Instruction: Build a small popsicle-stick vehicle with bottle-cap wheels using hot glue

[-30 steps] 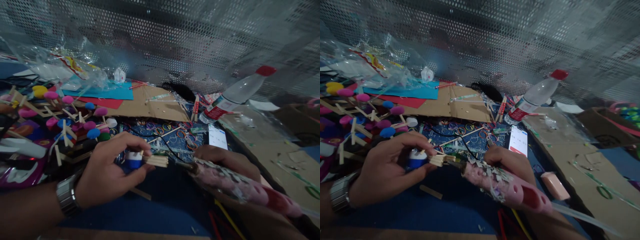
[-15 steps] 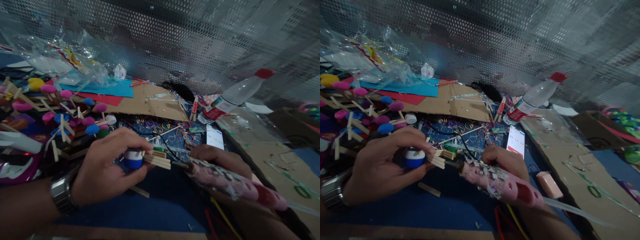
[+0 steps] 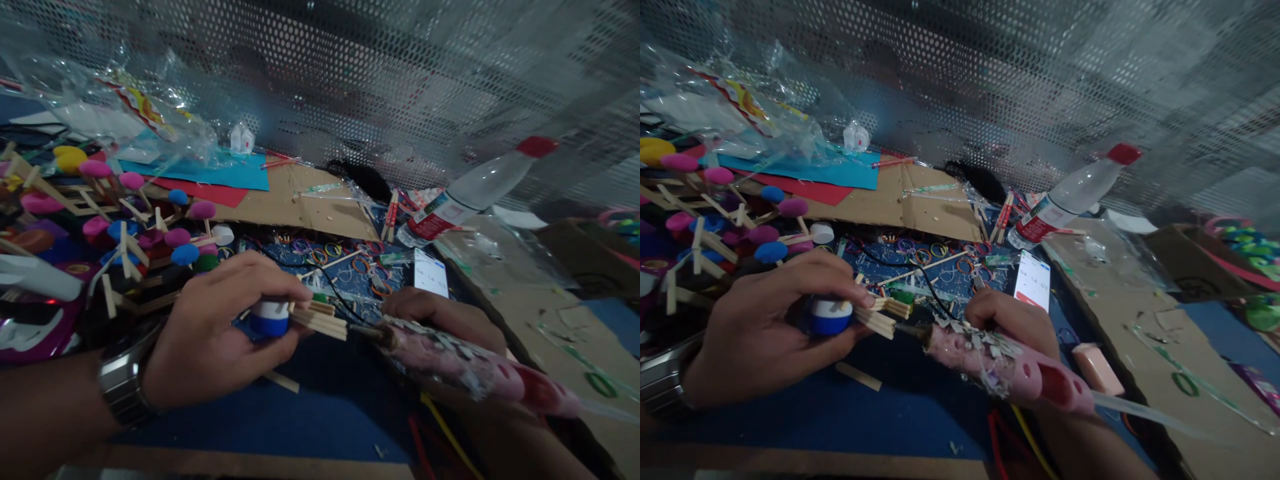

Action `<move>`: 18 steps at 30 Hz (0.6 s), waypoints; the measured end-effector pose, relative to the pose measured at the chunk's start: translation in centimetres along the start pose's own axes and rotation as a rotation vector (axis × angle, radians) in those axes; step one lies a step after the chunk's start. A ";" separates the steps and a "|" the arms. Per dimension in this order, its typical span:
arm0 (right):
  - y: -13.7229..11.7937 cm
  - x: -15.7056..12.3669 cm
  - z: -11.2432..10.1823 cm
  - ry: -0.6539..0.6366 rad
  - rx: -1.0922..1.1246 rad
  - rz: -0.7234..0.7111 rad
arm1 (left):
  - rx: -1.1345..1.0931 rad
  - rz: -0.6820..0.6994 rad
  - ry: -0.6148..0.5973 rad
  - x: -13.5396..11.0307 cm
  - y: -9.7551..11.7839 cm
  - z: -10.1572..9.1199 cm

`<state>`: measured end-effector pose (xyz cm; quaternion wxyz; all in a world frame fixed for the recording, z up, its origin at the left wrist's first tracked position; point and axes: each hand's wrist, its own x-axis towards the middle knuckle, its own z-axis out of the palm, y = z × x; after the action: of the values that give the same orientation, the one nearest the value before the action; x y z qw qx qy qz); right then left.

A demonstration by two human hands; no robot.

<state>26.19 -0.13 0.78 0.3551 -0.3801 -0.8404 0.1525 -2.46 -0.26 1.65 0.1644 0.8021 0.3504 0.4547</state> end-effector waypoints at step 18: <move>-0.1 0.3 -0.4 -0.047 -0.035 -0.006 | -0.035 0.073 0.038 0.1 -0.2 0.2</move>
<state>26.31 0.04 1.28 0.3290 -0.3801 -0.8521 0.1456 -2.36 -0.08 1.51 0.1548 0.8026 0.3160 0.4817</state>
